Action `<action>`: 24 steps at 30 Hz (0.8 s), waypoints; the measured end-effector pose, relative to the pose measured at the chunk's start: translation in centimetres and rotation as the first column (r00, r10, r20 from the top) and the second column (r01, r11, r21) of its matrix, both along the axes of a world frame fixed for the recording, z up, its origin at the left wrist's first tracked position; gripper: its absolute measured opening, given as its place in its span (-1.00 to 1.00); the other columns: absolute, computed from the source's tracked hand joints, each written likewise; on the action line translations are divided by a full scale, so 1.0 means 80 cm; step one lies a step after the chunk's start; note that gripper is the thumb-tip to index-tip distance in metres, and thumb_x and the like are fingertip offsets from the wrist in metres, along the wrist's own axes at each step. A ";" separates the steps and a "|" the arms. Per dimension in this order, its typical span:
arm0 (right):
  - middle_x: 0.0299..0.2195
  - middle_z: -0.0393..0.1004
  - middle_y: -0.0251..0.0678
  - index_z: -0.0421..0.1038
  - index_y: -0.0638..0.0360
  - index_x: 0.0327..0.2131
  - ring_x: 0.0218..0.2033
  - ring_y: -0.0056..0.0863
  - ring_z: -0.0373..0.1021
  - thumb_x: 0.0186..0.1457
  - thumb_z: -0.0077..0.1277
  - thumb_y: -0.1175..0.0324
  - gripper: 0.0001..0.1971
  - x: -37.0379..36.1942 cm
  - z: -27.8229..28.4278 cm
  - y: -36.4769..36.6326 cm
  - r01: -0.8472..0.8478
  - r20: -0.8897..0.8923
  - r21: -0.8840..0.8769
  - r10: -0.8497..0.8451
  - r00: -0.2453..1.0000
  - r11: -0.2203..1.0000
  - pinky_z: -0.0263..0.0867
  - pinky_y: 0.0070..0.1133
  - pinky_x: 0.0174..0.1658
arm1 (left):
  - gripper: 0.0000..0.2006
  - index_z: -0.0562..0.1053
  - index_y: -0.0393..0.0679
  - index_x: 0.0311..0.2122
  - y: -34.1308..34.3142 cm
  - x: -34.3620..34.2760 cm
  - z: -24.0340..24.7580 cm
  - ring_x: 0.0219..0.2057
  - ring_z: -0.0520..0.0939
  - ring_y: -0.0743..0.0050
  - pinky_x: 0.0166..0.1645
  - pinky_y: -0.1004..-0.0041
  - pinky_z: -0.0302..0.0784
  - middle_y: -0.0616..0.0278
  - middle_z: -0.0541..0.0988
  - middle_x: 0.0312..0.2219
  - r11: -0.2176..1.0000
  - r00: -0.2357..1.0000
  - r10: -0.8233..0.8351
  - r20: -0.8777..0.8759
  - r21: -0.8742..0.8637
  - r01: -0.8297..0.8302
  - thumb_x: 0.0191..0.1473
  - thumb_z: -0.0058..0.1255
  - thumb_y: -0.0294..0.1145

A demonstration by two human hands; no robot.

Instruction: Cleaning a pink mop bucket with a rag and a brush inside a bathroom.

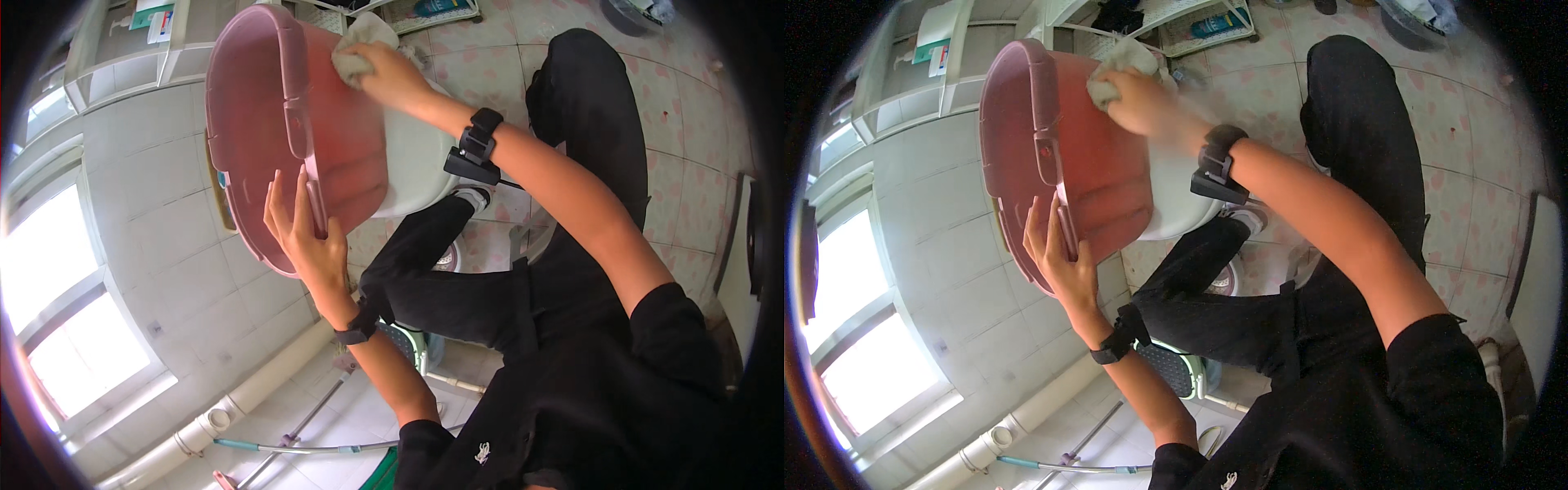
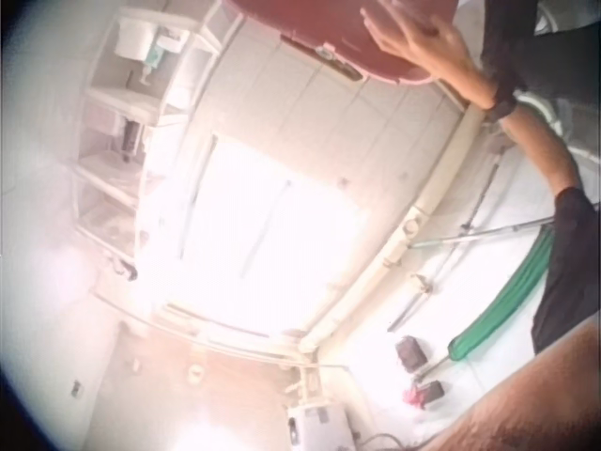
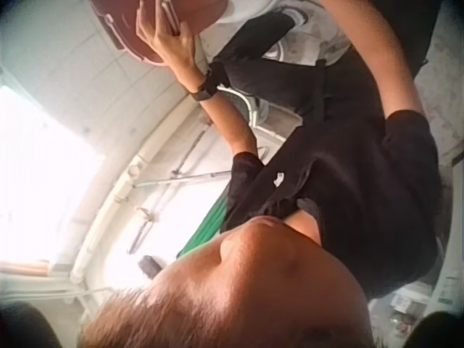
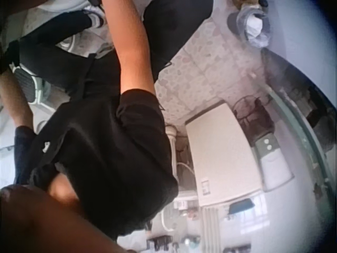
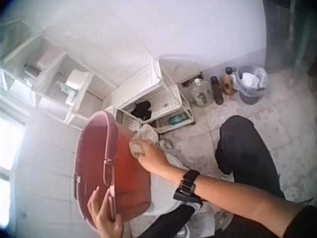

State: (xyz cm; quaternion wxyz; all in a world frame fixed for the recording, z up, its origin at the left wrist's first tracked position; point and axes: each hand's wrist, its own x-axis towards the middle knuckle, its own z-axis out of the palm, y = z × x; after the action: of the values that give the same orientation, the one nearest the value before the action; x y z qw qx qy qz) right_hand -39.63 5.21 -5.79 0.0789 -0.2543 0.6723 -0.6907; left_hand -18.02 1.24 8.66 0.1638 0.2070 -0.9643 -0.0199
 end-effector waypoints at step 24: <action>-0.02 0.51 -0.07 0.42 0.10 0.10 0.10 -0.22 0.38 -0.03 -0.01 0.52 -0.48 0.071 -0.065 0.015 -0.115 -0.078 0.118 0.124 0.989 0.986 0.28 -0.41 0.13 | -0.30 0.50 -0.01 0.12 -0.004 -0.004 -0.004 0.24 0.24 -0.07 0.30 0.07 0.21 0.09 0.31 0.21 0.997 1.000 -0.009 -0.007 -0.080 0.008 -0.29 -0.08 -0.59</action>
State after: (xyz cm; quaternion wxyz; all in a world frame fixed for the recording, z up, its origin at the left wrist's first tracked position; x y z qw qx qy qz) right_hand -33.94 6.38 -11.00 0.1059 -0.3184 0.6968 -0.6340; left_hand -18.30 0.89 8.36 0.1753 0.1963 -0.9646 0.0171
